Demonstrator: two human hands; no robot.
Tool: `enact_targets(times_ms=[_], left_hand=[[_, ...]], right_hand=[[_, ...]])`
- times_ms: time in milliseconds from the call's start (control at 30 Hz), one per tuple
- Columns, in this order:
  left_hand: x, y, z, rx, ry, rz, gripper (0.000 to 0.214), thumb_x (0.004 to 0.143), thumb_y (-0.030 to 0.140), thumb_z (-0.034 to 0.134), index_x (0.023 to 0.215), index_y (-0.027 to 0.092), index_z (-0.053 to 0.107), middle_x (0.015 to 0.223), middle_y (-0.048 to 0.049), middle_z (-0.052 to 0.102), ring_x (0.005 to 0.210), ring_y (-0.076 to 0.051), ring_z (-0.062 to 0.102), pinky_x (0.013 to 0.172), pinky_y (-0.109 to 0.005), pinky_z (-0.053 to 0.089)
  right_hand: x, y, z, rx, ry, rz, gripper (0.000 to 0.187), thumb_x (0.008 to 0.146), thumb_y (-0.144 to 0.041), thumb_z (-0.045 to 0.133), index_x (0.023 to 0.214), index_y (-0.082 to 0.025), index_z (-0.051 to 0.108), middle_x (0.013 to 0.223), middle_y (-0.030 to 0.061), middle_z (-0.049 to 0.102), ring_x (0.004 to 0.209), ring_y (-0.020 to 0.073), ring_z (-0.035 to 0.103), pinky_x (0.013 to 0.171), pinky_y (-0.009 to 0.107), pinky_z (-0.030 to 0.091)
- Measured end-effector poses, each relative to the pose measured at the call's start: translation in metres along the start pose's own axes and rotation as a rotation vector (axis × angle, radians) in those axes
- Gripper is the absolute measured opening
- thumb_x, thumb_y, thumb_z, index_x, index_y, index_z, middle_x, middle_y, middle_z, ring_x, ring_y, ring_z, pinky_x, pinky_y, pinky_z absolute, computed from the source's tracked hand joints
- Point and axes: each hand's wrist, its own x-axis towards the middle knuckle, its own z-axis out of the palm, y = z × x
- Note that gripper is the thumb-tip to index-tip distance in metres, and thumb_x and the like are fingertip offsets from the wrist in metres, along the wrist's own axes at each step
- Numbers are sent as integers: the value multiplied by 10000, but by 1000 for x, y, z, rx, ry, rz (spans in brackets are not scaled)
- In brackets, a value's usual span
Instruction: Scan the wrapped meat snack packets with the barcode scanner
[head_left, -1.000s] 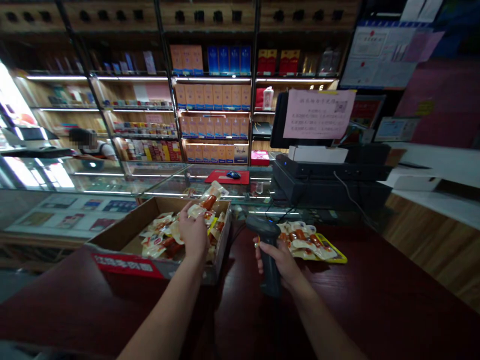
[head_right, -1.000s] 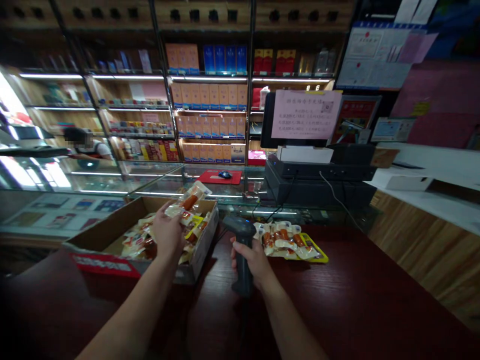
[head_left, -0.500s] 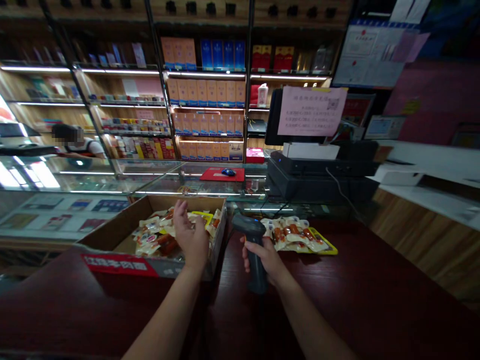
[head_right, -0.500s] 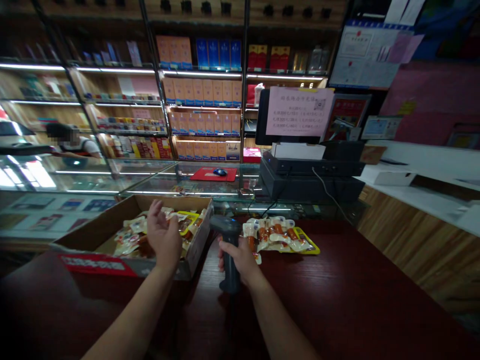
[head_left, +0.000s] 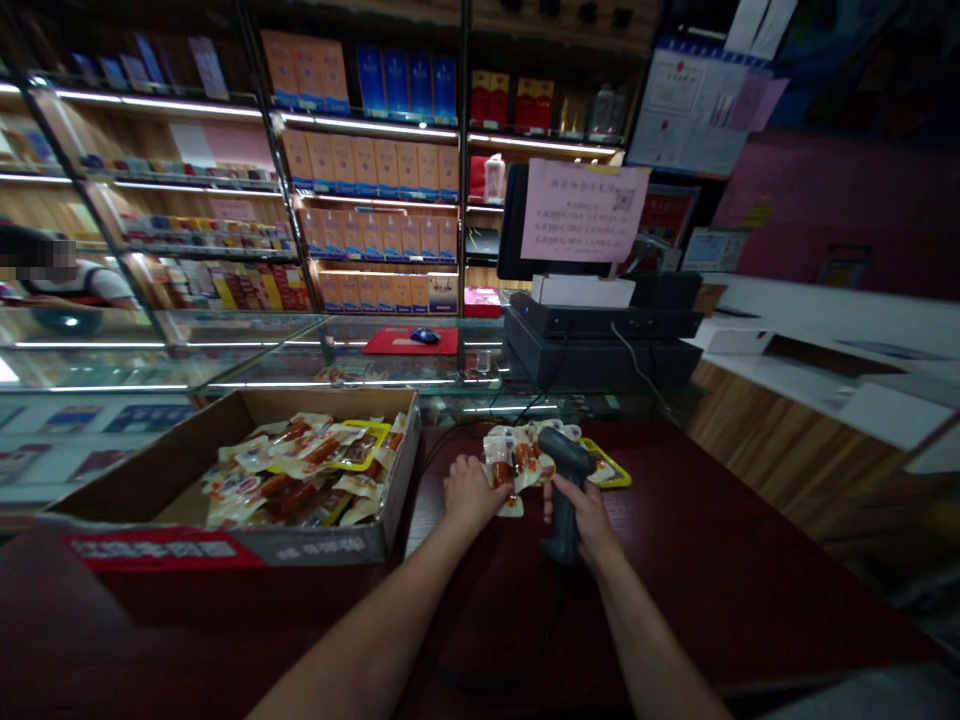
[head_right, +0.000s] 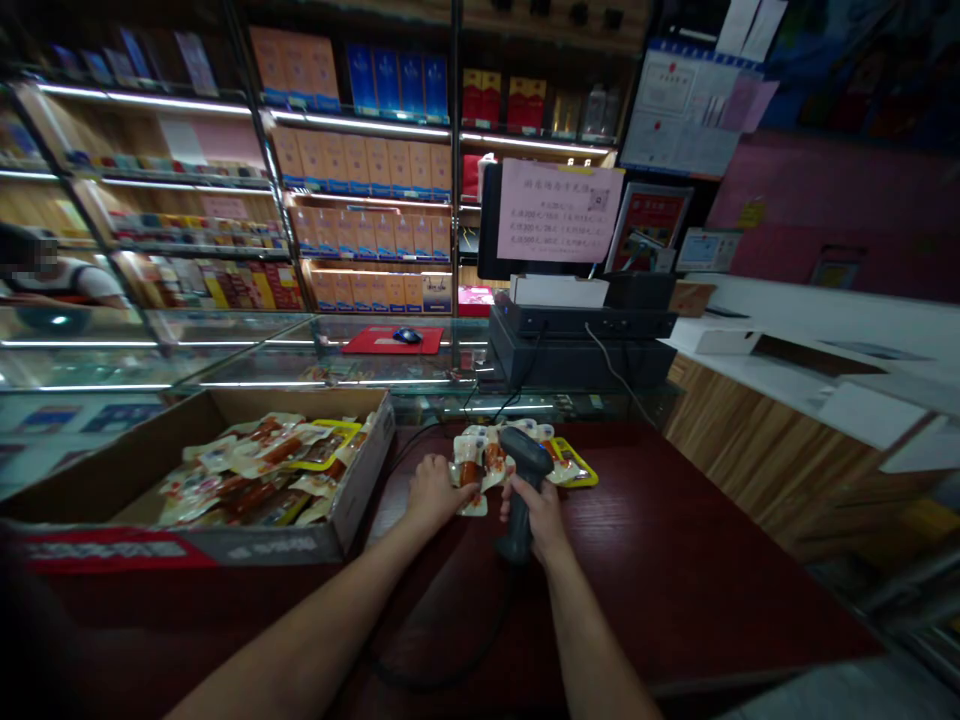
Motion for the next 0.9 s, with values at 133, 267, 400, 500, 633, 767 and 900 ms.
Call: enact_targets(times_ms=[133,267,400,500,633,767,900], left_hand=[[5,-11,4,-4,25,16,324,692,360,573,918,127,553,1043,-162,528,1029,-286,511,832,-362,399],[16,-29,2,-213,127,25,218,664,270,598,832,142,541,909,-111,570,894,-226,556,793,-322,411],[24,-42,-6,-575,278,-8,153,669,220,585,810,182,538,764,-18,595,704,-158,566,711,-286,427],[26,-43,-8,-807,337,-13,176,612,208,631,768,181,554,743,-1,606,706,-146,574,703,-270,439],[25,-35,-7,-960,286,-28,188,549,164,651,707,171,548,695,9,601,671,-134,576,670,-260,457],[23,-31,-7,-993,260,-37,187,543,146,648,697,166,544,695,3,610,680,-141,592,669,-269,469],[23,-33,-6,-1010,268,-35,188,551,151,651,705,160,542,707,-7,609,700,-150,597,673,-280,474]], right_hand=[[1,5,-3,-12,-12,-20,343,604,-386,739,820,-154,608,534,-37,603,384,114,541,368,233,473],[1,5,-3,-24,-14,-30,351,610,-392,738,824,-148,605,537,-34,605,383,114,540,366,234,476],[-1,5,-2,-52,-22,-18,360,604,-396,743,827,-150,603,531,-38,599,382,116,540,362,236,476],[-4,5,2,-77,-50,4,331,604,-406,743,763,-154,599,529,-30,604,380,114,538,360,233,474],[-7,4,4,-85,-78,12,314,603,-415,741,729,-159,609,536,-28,609,387,111,542,375,232,476],[-7,4,3,-88,-81,8,301,609,-421,735,648,-153,602,519,-24,600,383,107,536,372,229,471],[-5,5,3,-95,-79,12,307,614,-423,733,614,-147,597,506,-22,593,369,101,527,356,222,466]])
